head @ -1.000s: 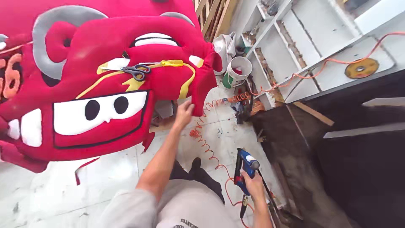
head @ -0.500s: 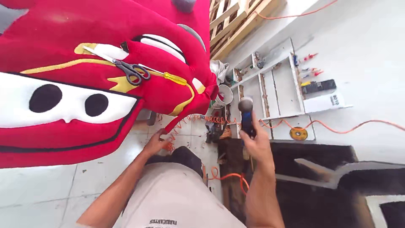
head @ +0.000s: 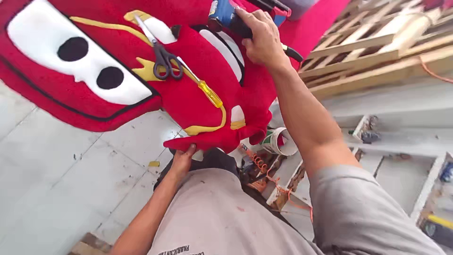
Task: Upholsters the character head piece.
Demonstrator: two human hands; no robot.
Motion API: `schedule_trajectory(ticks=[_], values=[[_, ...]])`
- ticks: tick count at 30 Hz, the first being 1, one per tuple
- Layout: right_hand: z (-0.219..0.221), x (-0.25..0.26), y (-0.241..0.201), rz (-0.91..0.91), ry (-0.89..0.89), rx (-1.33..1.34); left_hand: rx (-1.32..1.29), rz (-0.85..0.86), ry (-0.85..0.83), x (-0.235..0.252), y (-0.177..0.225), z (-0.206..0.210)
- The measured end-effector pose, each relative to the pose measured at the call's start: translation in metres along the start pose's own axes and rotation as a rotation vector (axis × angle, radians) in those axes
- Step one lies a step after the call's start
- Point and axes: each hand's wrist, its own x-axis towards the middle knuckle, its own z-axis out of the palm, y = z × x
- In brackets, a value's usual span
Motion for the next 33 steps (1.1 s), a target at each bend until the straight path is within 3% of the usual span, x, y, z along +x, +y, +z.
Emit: schedule_trajectory(ticks=[6, 9, 14, 15, 18, 20, 25, 28, 30, 33], values=[[0.025, 0.008, 0.004, -0.068, -0.060, 0.014, -0.330, 0.032, 0.059, -0.042, -0.010, 0.037], [0.013, -0.006, 0.000, -0.084, -0.074, -0.047, -0.148, 0.180, 0.328, -0.042, -0.008, 0.069], [0.003, -0.070, -0.016, -0.238, 0.116, -0.056, -0.062, 0.429, 0.795, -0.022, 0.015, 0.102], [0.006, -0.083, -0.017, -0.287, 0.121, -0.039, 0.077, 0.469, 0.875, -0.021, 0.013, 0.101], [0.018, -0.113, -0.022, -0.427, 0.054, 0.055, 0.837, 0.502, 1.115, -0.037, 0.008, 0.082], [0.034, -0.130, -0.017, -0.523, 0.012, 0.139, 1.004, 0.461, 1.171, -0.047, 0.007, 0.079], [0.054, -0.148, 0.004, -0.700, -0.102, 0.284, 0.884, 0.132, 1.159, -0.044, -0.037, 0.079], [0.057, -0.160, 0.012, -0.849, -0.227, 0.170, 0.861, 0.140, 1.216, -0.027, -0.057, 0.070], [0.053, -0.174, 0.010, -0.954, -0.362, 0.053, 0.746, 0.159, 1.273, -0.032, -0.040, 0.078], [0.056, -0.193, 0.006, -1.052, -0.411, -0.026, 0.292, 0.434, 1.227, -0.050, -0.018, 0.094]])
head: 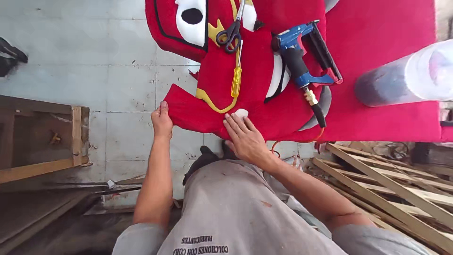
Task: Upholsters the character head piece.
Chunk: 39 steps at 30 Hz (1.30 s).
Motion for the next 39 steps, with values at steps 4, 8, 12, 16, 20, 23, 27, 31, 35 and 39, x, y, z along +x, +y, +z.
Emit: schedule_trajectory(ticks=[4, 8, 12, 16, 20, 23, 27, 31, 35, 39], values=[[0.006, -0.002, -0.001, -0.053, 0.039, -0.052, -0.791, -0.045, -0.148, -0.039, 0.005, 0.007], [0.001, -0.002, 0.003, -0.093, 0.052, -0.031, -1.256, -0.057, -0.229, -0.073, -0.026, 0.035], [-0.005, 0.001, 0.008, -0.183, 0.036, 0.042, -0.938, 0.071, -0.159, -0.084, -0.038, 0.051], [-0.005, 0.006, 0.008, -0.248, 0.028, 0.055, -0.598, -0.184, 0.229, -0.067, 0.014, 0.065], [-0.006, 0.005, 0.011, -0.293, -0.012, 0.042, -0.237, -0.226, 0.560, -0.052, 0.033, 0.077], [-0.005, 0.007, 0.015, -0.345, -0.071, 0.019, 0.165, -0.227, 0.629, -0.044, 0.009, 0.082], [-0.011, 0.005, 0.020, -0.435, -0.210, 0.027, 0.308, -0.325, 0.529, -0.037, -0.025, 0.108], [-0.028, 0.002, 0.039, -0.538, -0.262, 0.295, 0.253, -0.295, 0.492, -0.035, -0.048, 0.130], [-0.046, 0.014, 0.069, -0.387, -0.070, 0.280, 0.210, -0.304, 0.530, -0.042, -0.055, 0.138], [-0.037, 0.035, 0.081, -0.451, -0.120, 0.117, 0.212, -0.378, 0.646, -0.050, -0.049, 0.122]])
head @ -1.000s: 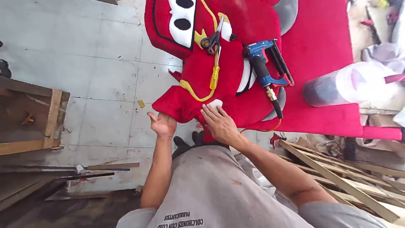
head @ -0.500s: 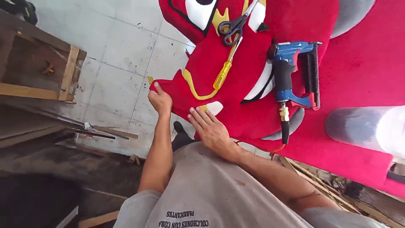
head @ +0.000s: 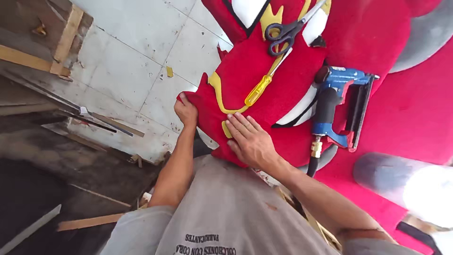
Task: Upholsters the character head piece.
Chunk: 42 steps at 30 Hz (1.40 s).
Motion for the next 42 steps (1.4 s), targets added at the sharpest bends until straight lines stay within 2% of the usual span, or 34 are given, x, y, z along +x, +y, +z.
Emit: schedule_trajectory(ticks=[4, 9, 16, 19, 20, 21, 22, 23, 24, 25, 27, 30, 35, 37, 39, 40, 42], values=[[0.011, 0.019, -0.008, -0.092, -0.114, -0.037, -0.040, -0.041, 0.023, 0.006, -0.003, -0.007], [0.020, 0.051, -0.021, -0.104, -0.185, -0.049, -0.070, -0.056, -0.183, 0.007, -0.001, 0.026], [0.032, 0.093, -0.041, -0.069, -0.371, -0.186, -0.220, -0.056, -0.314, 0.011, -0.019, 0.044], [0.033, 0.096, -0.041, -0.112, -0.358, -0.216, -0.182, 0.087, -0.237, 0.009, -0.032, 0.074], [0.032, 0.096, -0.040, -0.135, -0.356, -0.206, -0.113, 0.070, -0.270, 0.008, -0.020, 0.071], [0.030, 0.096, -0.038, -0.162, -0.328, -0.168, -0.043, -0.209, -0.650, 0.024, 0.021, 0.037], [0.029, 0.095, -0.035, -0.181, -0.268, -0.090, -0.089, -0.253, -0.673, 0.026, 0.032, 0.030], [0.027, 0.092, -0.031, -0.178, -0.159, 0.020, -0.169, -0.154, -0.529, 0.018, 0.023, 0.038], [0.025, 0.088, -0.026, -0.130, -0.037, 0.127, -0.233, -0.067, -0.458, 0.015, 0.013, 0.045], [0.020, 0.078, -0.023, -0.037, 0.061, 0.177, -0.270, -0.007, -0.439, 0.013, 0.001, 0.052], [0.009, 0.061, -0.009, 0.117, 0.172, 0.102, -0.288, 0.025, -0.454, 0.012, -0.005, 0.060], [0.005, 0.034, -0.006, 0.152, 0.118, -0.070, -0.279, 0.004, -0.499, 0.016, -0.004, 0.064], [0.013, 0.023, -0.024, 0.069, 0.036, -0.080, -0.312, -0.002, -0.576, 0.018, -0.006, 0.065], [0.007, 0.036, -0.025, 0.097, 0.058, -0.040, -0.310, -0.020, -0.606, 0.020, -0.006, 0.063], [-0.011, 0.073, -0.021, 0.105, 0.113, -0.045, -0.297, -0.043, -0.608, 0.023, -0.008, 0.062], [-0.026, 0.102, -0.016, 0.099, 0.083, -0.069, -0.300, -0.058, -0.588, 0.025, -0.010, 0.061], [-0.051, 0.163, -0.007, 0.080, -0.134, -0.171, -0.291, -0.124, -0.538, 0.024, -0.014, 0.050]])
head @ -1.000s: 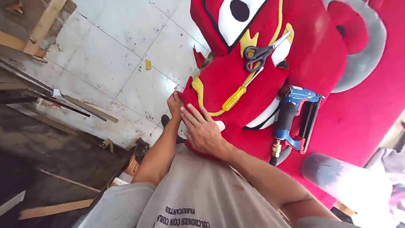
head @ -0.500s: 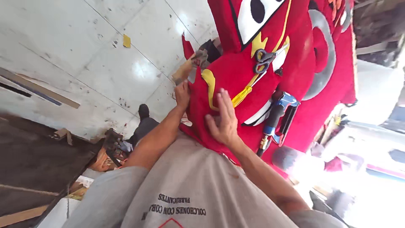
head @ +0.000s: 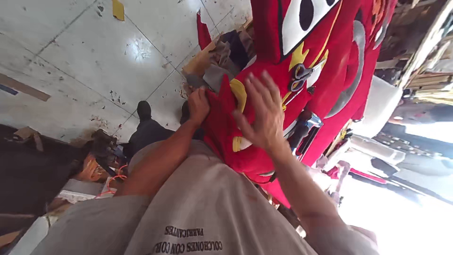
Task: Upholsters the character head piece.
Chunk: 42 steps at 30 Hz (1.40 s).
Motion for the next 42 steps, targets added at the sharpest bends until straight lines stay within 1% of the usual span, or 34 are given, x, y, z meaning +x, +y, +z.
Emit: schedule_trajectory(ticks=[2, 5, 6, 7, 8, 9, 10, 11, 12, 13, 15, 16, 17, 18, 20, 23, 26, 28, 30, 32, 33, 35, 37, 38, 40, 42], values=[[-0.007, 0.057, 0.013, -0.037, -0.295, -0.156, -0.002, -0.022, 0.106, -0.003, 0.002, -0.015], [0.010, 0.120, 0.012, 0.001, -0.812, -0.306, -0.024, -0.004, 0.258, -0.010, 0.002, -0.031], [0.014, 0.134, 0.006, 0.020, -0.955, -0.273, -0.042, -0.001, 0.290, -0.012, 0.003, -0.034], [0.019, 0.143, 0.002, 0.023, -1.020, -0.170, -0.067, 0.002, 0.313, -0.013, 0.004, -0.037], [0.021, 0.146, 0.000, 0.043, -1.016, 0.004, -0.094, 0.009, 0.334, -0.014, 0.004, -0.038], [0.022, 0.144, -0.002, 0.089, -0.952, 0.178, -0.117, 0.024, 0.358, -0.014, 0.004, -0.040], [0.021, 0.140, -0.005, 0.155, -0.870, 0.313, -0.138, 0.036, 0.375, -0.014, 0.004, -0.041], [0.020, 0.132, -0.009, 0.201, -0.747, 0.382, -0.157, 0.052, 0.391, -0.014, 0.006, -0.042], [0.022, 0.122, -0.012, 0.208, -0.592, 0.367, -0.168, 0.068, 0.398, -0.013, 0.008, -0.042], [0.027, 0.111, -0.014, 0.165, -0.437, 0.279, -0.176, 0.081, 0.399, -0.014, 0.010, -0.042], [0.038, 0.102, -0.009, -0.015, -0.180, 0.002, -0.181, 0.106, 0.392, -0.014, 0.014, -0.042], [0.042, 0.104, -0.003, -0.090, -0.114, -0.103, -0.184, 0.112, 0.390, -0.014, 0.014, -0.044], [0.044, 0.110, 0.001, -0.130, -0.094, -0.173, -0.183, 0.119, 0.390, -0.012, 0.013, -0.046], [0.045, 0.115, 0.004, -0.138, -0.115, -0.215, -0.174, 0.129, 0.388, -0.009, 0.011, -0.046], [0.044, 0.119, 0.002, -0.107, -0.241, -0.253, -0.117, 0.095, 0.322, -0.010, 0.003, -0.037], [0.043, 0.132, -0.009, -0.069, -0.460, -0.307, -0.028, 0.049, 0.168, -0.001, 0.002, -0.018], [0.048, 0.144, -0.018, -0.068, -0.631, -0.343, -0.037, 0.002, 0.027, 0.002, 0.007, 0.004], [0.051, 0.149, -0.021, -0.057, -0.685, -0.359, -0.080, -0.020, -0.012, 0.005, 0.005, 0.013], [0.054, 0.153, -0.022, -0.032, -0.708, -0.375, -0.086, -0.029, -0.012, 0.006, 0.004, 0.015], [0.054, 0.151, -0.020, -0.011, -0.662, -0.358, -0.057, -0.021, 0.017, 0.003, 0.004, 0.012], [0.052, 0.148, -0.018, -0.002, -0.576, -0.327, -0.037, 0.002, 0.037, 0.003, 0.003, 0.009], [0.046, 0.125, -0.012, 0.016, -0.302, -0.242, -0.015, 0.048, 0.063, 0.002, -0.002, 0.005], [0.034, 0.081, -0.016, 0.002, -0.070, -0.127, 0.004, 0.083, 0.064, 0.002, -0.005, -0.001], [0.032, 0.054, -0.021, -0.015, -0.020, -0.089, 0.019, 0.089, 0.052, 0.002, -0.005, -0.004], [0.047, 0.005, -0.031, -0.038, -0.013, -0.111, 0.045, 0.076, 0.026, 0.003, -0.003, -0.007], [0.073, -0.010, -0.037, -0.026, -0.035, -0.196, 0.040, 0.043, 0.012, 0.006, -0.002, -0.011]])
